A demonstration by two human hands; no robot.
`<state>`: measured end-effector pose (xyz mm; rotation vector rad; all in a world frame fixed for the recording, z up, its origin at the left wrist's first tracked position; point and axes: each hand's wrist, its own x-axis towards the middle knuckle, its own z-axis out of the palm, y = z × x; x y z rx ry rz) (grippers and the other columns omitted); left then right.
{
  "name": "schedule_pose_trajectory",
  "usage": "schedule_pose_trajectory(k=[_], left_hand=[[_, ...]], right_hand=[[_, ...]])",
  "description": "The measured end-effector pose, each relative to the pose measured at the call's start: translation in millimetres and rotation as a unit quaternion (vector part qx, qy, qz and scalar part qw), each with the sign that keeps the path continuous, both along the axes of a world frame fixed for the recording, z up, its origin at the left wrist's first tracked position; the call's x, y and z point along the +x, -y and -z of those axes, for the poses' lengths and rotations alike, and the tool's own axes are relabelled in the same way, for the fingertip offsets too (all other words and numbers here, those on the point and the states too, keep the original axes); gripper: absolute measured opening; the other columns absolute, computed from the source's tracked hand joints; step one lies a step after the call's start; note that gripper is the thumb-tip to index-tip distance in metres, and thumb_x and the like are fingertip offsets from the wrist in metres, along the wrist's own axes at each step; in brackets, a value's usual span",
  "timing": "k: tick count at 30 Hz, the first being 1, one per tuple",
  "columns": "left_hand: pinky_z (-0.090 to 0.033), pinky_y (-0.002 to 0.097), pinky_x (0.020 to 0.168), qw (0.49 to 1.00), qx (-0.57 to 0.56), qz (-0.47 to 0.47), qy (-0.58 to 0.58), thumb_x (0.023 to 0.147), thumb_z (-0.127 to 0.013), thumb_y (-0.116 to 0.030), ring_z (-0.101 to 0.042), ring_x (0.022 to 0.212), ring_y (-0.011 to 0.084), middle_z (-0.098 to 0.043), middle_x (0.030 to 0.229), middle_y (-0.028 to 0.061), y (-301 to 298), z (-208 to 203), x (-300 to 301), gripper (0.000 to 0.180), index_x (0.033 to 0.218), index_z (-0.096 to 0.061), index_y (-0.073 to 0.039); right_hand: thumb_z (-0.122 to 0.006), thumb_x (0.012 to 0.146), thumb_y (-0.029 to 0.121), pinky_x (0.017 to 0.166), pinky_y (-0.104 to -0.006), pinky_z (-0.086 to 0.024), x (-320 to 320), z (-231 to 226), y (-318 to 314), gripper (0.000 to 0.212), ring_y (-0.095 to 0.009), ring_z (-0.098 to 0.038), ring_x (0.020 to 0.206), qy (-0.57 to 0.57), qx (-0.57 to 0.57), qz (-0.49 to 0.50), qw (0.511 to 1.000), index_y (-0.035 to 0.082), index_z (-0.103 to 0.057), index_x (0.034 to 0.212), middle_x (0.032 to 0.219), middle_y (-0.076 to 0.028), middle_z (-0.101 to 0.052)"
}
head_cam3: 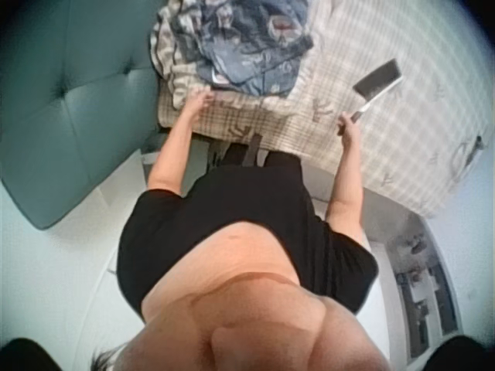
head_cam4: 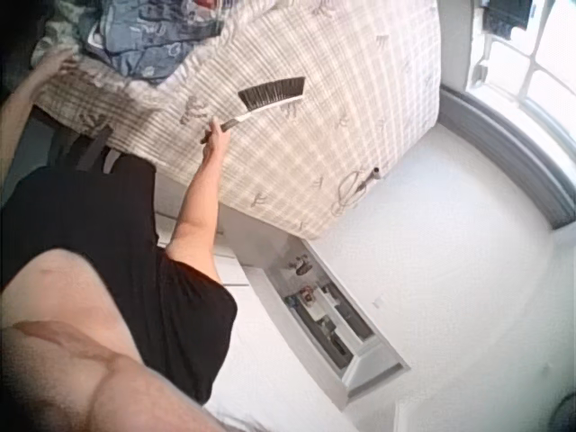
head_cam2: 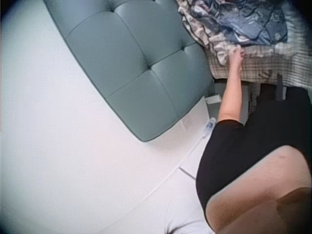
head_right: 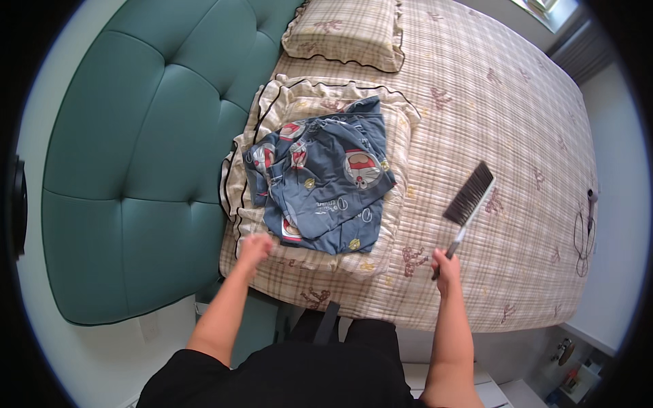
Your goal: The person wipes a door frame with a purple cloth while holding a hairdryer and a brush. They then place the hairdryer on the bed and use a long-handled brush to sweep the surface of the bed and a pillow.
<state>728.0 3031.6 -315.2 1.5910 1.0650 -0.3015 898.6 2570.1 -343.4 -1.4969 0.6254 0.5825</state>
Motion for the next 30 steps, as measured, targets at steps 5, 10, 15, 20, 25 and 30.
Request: schedule_pose_trajectory(k=[5,10,15,20,25,30], left_hand=[[-0.036,0.0384,0.088,0.911,0.409,-0.008,-0.046,0.077,-0.054,-0.046,-0.045,0.105,0.0316,-0.048,0.114,0.0193,-105,30,38,0.056,0.108,-0.049,0.001],[-0.031,0.0366,0.096,0.966,0.203,-0.074,-0.139,0.064,-0.063,-0.058,-0.038,0.117,0.0311,-0.038,0.128,0.0223,-138,96,50,0.094,0.129,-0.029,0.002],[-0.044,0.0362,0.081,0.965,-0.143,-0.207,0.075,0.071,-0.066,-0.033,-0.054,0.099,0.0264,-0.055,0.111,0.0139,-120,119,76,0.063,0.118,-0.044,0.004],[-0.051,0.0346,0.067,0.869,-0.44,-0.218,0.06,0.07,-0.064,-0.019,-0.062,0.073,0.0242,-0.063,0.087,0.0147,-82,49,116,0.032,0.094,-0.06,0.001],[-0.045,0.0325,0.078,0.951,-0.209,-0.1,0.203,0.061,-0.069,0.002,-0.056,0.09,0.0227,-0.057,0.105,0.011,-41,-31,183,0.056,0.114,-0.048,0.002],[-0.045,0.0337,0.082,0.93,-0.091,-0.005,0.357,0.059,-0.073,0.001,-0.055,0.094,0.0229,-0.057,0.103,0.0117,-55,-109,240,0.063,0.115,-0.046,0.002]], right_hand=[[-0.067,0.074,0.021,0.049,-0.0204,-0.036,85,17,-116,0.019,-0.005,-0.042,0.056,0.011,-0.046,-0.031,0.998,0.015,-0.051,0.082,0.067,0.007,-0.046],[-0.07,0.071,0.019,0.043,-0.0225,-0.028,136,41,-175,0.02,-0.006,-0.037,0.045,0.09,-0.022,-0.028,0.995,0.01,-0.053,0.071,0.057,0.004,-0.046],[-0.065,0.077,0.019,0.05,-0.024,-0.038,143,100,-176,0.015,-0.008,-0.049,0.057,0.079,0.048,-0.042,0.995,0.009,-0.054,0.072,0.064,0.001,-0.053],[-0.059,0.08,0.016,0.057,-0.0243,-0.043,130,78,-207,0.009,-0.009,-0.052,0.061,-0.064,0.196,0.04,0.978,0.008,-0.055,0.079,0.072,0.001,-0.056],[-0.056,0.078,0.008,0.059,-0.0236,-0.043,134,17,-247,0.007,-0.011,-0.054,0.066,0.115,0.235,0.016,0.965,0.003,-0.054,0.083,0.075,-0.002,-0.056],[-0.054,0.081,0.009,0.067,-0.0268,-0.047,185,-55,-269,0.017,-0.014,-0.057,0.08,0.278,0.244,0.001,0.929,0.002,-0.051,0.096,0.086,-0.004,-0.057]])
